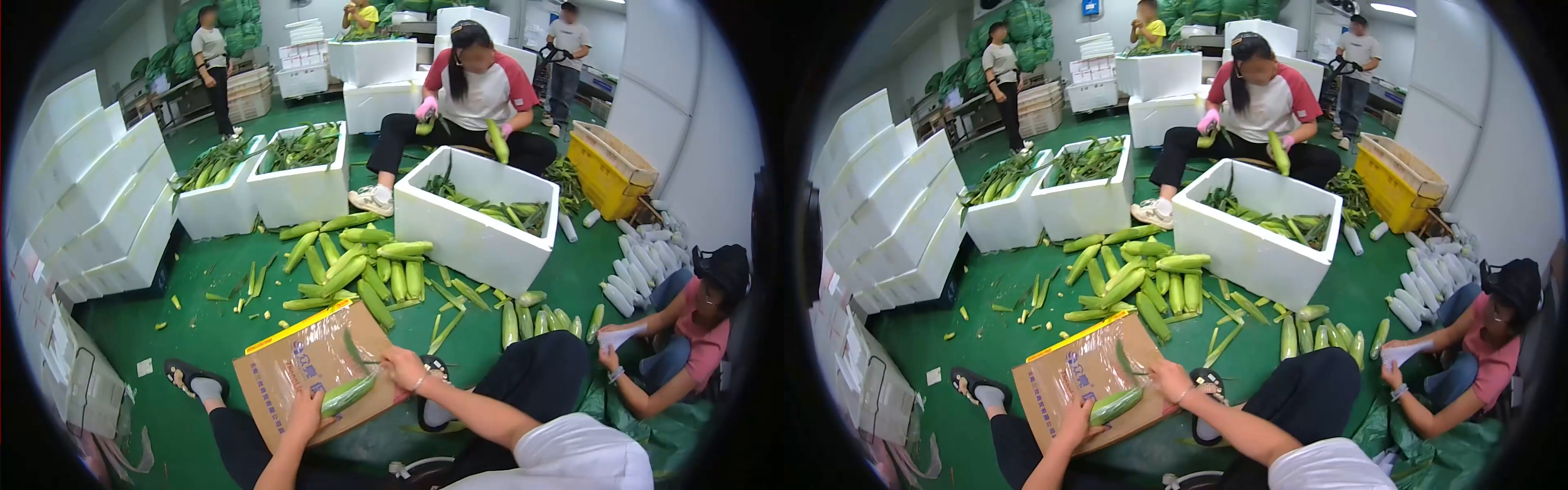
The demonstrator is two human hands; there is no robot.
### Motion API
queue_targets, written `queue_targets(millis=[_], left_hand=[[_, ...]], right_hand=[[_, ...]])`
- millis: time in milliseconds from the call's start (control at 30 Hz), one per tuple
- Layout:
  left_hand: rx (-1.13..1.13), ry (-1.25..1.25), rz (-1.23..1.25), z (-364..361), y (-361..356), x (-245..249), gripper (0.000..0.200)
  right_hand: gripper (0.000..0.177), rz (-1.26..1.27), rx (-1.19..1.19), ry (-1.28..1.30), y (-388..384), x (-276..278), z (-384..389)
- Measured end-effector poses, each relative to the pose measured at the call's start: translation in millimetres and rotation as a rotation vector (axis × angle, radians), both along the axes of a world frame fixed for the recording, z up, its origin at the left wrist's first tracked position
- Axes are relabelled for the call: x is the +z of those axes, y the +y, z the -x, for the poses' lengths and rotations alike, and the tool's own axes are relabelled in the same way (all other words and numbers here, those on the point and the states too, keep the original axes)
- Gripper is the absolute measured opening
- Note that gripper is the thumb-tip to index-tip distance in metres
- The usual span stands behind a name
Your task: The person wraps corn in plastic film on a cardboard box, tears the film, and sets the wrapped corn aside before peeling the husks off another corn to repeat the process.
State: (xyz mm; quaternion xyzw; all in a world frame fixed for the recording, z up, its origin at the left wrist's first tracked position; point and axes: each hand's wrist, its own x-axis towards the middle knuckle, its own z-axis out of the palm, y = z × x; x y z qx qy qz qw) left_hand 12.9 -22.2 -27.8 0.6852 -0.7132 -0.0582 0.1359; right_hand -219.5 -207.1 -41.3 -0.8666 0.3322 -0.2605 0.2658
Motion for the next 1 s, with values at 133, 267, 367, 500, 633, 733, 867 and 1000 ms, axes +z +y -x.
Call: queue_targets(millis=[133, 267, 367, 500, 633, 733, 867, 1000], left_hand=[[-0.043, 0.023, -0.25, 26, 19, 1, 0.068], [-0.027, 0.174, -0.098, 27, 25, 16, 0.069], [0.171, 0.286, 0.047, 18, 10, 18, 0.072], [0.261, 0.055, 0.155, 16, 2, 17, 0.076], [0.152, -0.015, 0.136, -17, -24, -17, 0.075], [0.106, 0.13, 0.185, -4, -25, -16, 0.071], [0.164, 0.352, 0.051, 50, 11, -21, 0.06], [0.509, 1.077, -0.351, 111, 63, 20, 0.041]], right_hand=[[0.011, -0.205, -0.108, 0.22, 52, -21, -31], [0.051, 0.01, 0.186, 0.145, 130, 8, -17], [0.06, 0.224, 0.047, 0.193, 101, 8, -56], [0.043, 0.038, 0.104, 0.365, 24, 7, -126], [0.035, -0.248, 0.46, 0.47, 2, -3, -177], [0.041, -0.557, 0.808, 0.302, -6, -42, -173], [0.058, -0.281, 0.972, 0.364, 29, -36, -134], [0.071, 0.061, 0.801, 0.488, 62, -21, -105]])
